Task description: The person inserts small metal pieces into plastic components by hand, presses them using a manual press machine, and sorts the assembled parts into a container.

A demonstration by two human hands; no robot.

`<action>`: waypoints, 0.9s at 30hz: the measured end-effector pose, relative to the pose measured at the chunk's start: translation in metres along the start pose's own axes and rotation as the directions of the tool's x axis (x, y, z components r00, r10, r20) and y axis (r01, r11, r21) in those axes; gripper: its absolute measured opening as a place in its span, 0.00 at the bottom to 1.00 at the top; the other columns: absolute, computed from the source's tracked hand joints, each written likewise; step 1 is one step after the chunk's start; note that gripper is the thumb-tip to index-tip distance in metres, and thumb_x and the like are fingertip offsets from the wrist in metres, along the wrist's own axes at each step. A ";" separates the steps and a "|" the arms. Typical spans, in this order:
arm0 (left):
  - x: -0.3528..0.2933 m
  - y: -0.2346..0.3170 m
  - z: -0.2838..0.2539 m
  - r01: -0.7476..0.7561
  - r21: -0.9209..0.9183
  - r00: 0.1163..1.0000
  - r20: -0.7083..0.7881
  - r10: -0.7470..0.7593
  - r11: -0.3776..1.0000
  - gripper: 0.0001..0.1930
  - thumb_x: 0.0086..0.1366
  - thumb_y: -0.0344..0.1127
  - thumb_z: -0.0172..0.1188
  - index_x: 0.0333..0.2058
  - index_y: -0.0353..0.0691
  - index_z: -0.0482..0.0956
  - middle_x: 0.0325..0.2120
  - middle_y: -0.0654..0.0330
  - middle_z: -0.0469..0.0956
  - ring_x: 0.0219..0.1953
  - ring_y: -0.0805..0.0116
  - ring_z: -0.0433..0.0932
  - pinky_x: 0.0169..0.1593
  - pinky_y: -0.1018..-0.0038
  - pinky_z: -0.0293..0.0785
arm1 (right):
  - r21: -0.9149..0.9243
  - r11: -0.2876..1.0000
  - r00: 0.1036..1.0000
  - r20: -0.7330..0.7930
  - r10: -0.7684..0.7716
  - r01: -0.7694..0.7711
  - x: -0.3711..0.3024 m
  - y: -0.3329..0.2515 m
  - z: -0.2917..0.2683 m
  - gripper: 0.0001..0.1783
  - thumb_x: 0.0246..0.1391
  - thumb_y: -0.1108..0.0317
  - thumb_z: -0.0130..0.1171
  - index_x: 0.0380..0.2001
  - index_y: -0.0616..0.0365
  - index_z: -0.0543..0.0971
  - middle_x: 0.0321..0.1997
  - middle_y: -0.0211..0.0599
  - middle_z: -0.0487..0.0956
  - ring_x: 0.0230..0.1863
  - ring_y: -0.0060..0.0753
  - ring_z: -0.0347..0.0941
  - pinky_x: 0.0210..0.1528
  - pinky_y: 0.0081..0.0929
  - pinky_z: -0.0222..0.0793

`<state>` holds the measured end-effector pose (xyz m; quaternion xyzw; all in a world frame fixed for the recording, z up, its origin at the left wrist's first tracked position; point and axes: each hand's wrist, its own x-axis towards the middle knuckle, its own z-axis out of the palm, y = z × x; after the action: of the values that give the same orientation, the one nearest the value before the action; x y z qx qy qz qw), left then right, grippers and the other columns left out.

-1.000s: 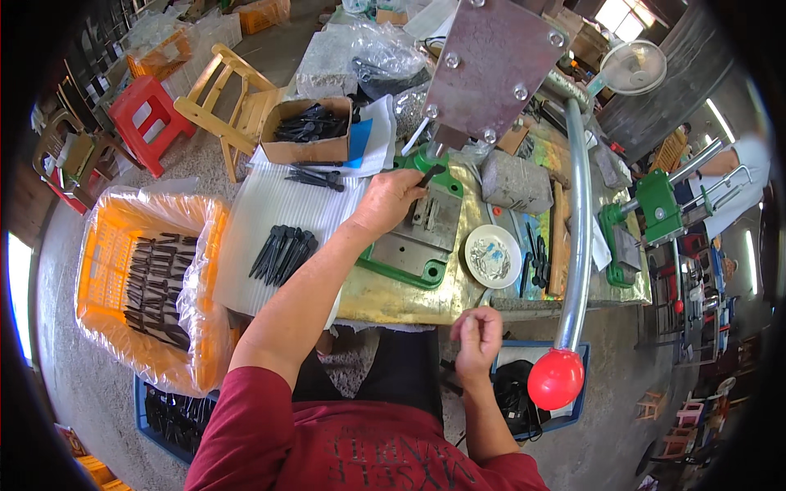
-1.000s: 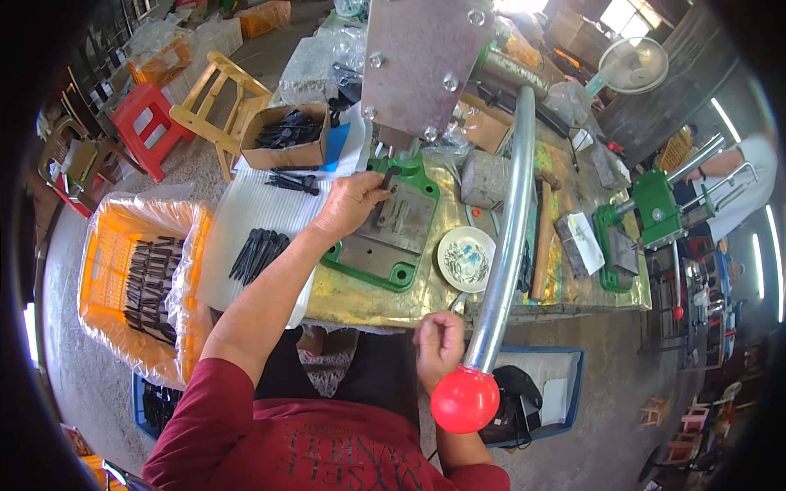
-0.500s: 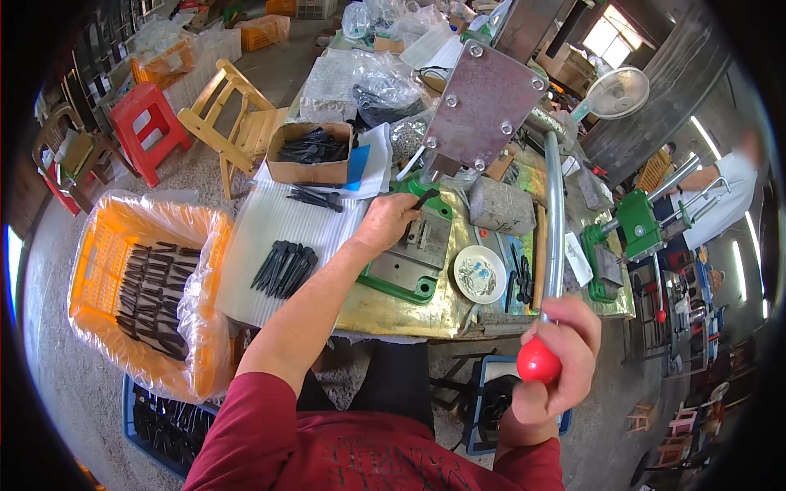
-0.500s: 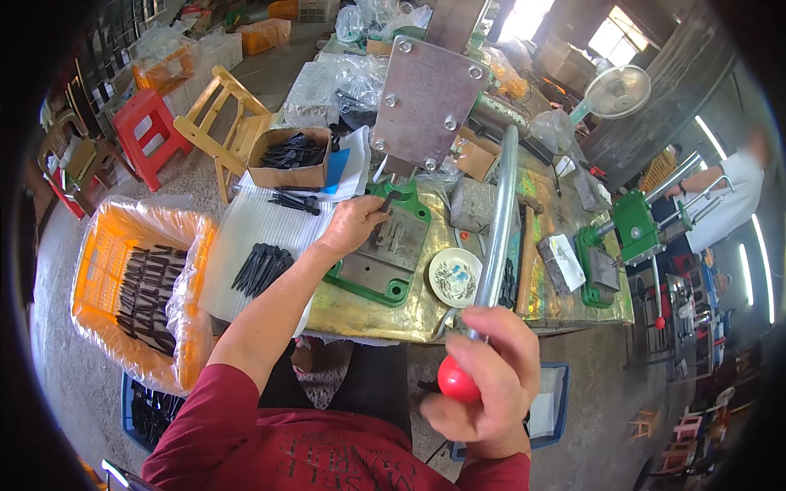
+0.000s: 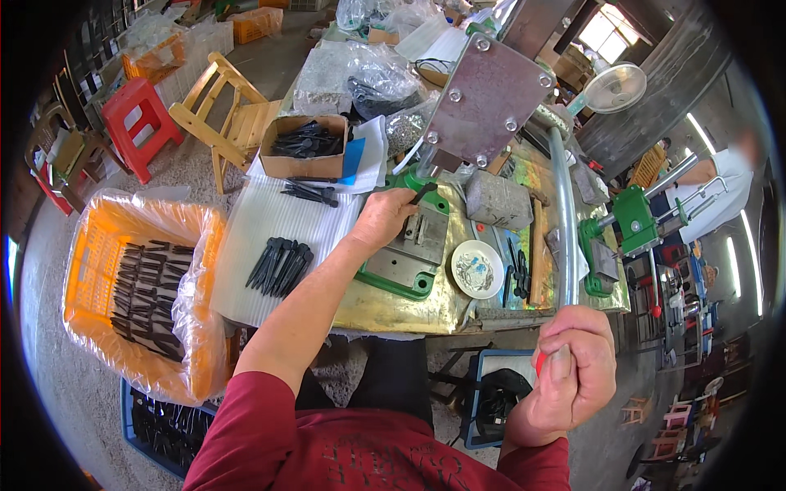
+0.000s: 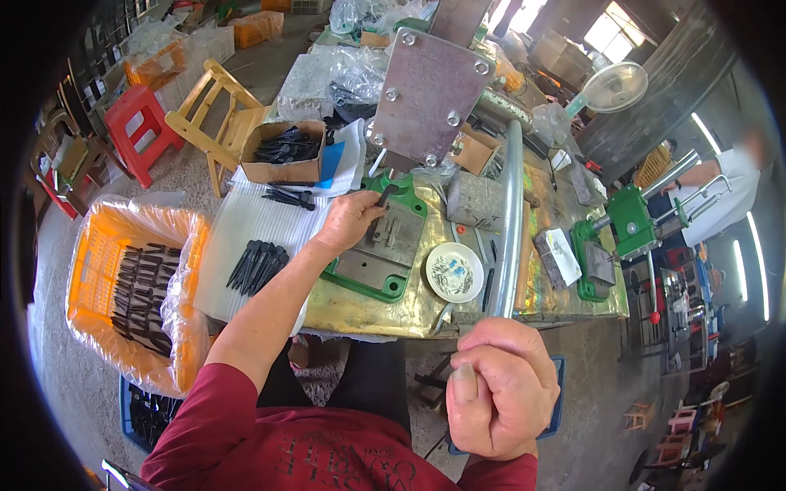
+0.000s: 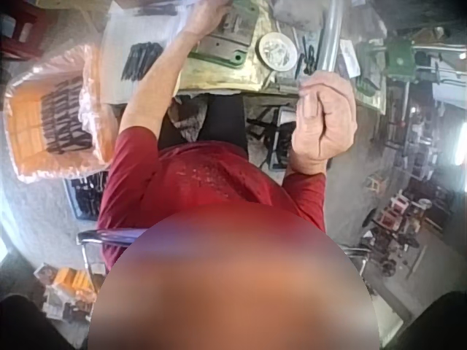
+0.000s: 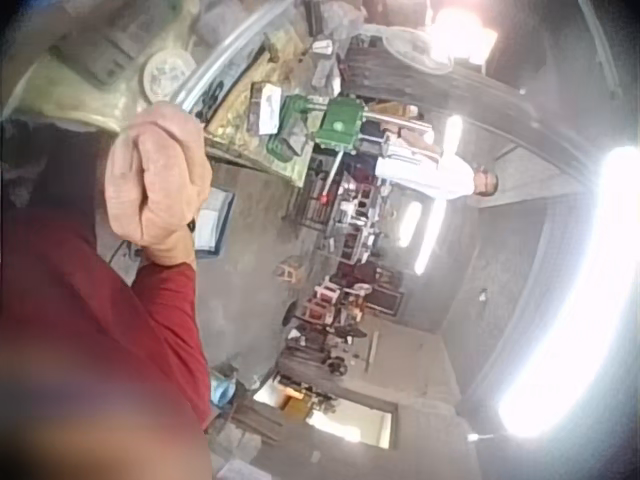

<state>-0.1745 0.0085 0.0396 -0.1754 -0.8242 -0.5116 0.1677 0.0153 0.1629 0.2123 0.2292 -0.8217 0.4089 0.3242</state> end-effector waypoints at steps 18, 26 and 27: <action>0.000 0.001 0.004 -0.073 0.005 0.997 -0.035 0.073 0.997 0.07 0.47 0.29 0.56 0.25 0.34 0.69 0.21 0.49 0.70 0.27 0.49 0.69 0.30 0.68 0.65 | -0.076 0.947 0.940 0.169 -0.296 0.312 -0.052 0.107 0.058 0.06 0.31 0.81 0.53 0.17 0.62 0.67 0.23 0.41 0.68 0.20 0.35 0.64 0.20 0.24 0.61; 0.000 -0.003 0.004 -0.046 -0.005 0.998 -0.040 0.045 0.999 0.07 0.47 0.29 0.57 0.26 0.34 0.70 0.22 0.50 0.70 0.27 0.51 0.69 0.30 0.69 0.65 | 0.057 0.992 0.989 0.088 -0.120 0.116 -0.004 0.019 0.009 0.05 0.37 0.74 0.54 0.18 0.63 0.69 0.22 0.41 0.69 0.17 0.29 0.64 0.19 0.19 0.60; 0.000 -0.002 0.005 -0.047 -0.009 0.998 -0.038 0.047 0.999 0.07 0.47 0.29 0.57 0.26 0.34 0.70 0.22 0.50 0.70 0.27 0.51 0.69 0.30 0.69 0.65 | 0.052 0.992 0.989 0.087 -0.118 0.114 -0.001 0.014 0.004 0.05 0.37 0.74 0.54 0.18 0.63 0.69 0.22 0.41 0.69 0.17 0.29 0.64 0.19 0.19 0.60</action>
<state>-0.1760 0.0121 0.0361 -0.1860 -0.8140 -0.5148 0.1943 0.0057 0.1671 0.2026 0.3024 -0.8109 0.3977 0.3046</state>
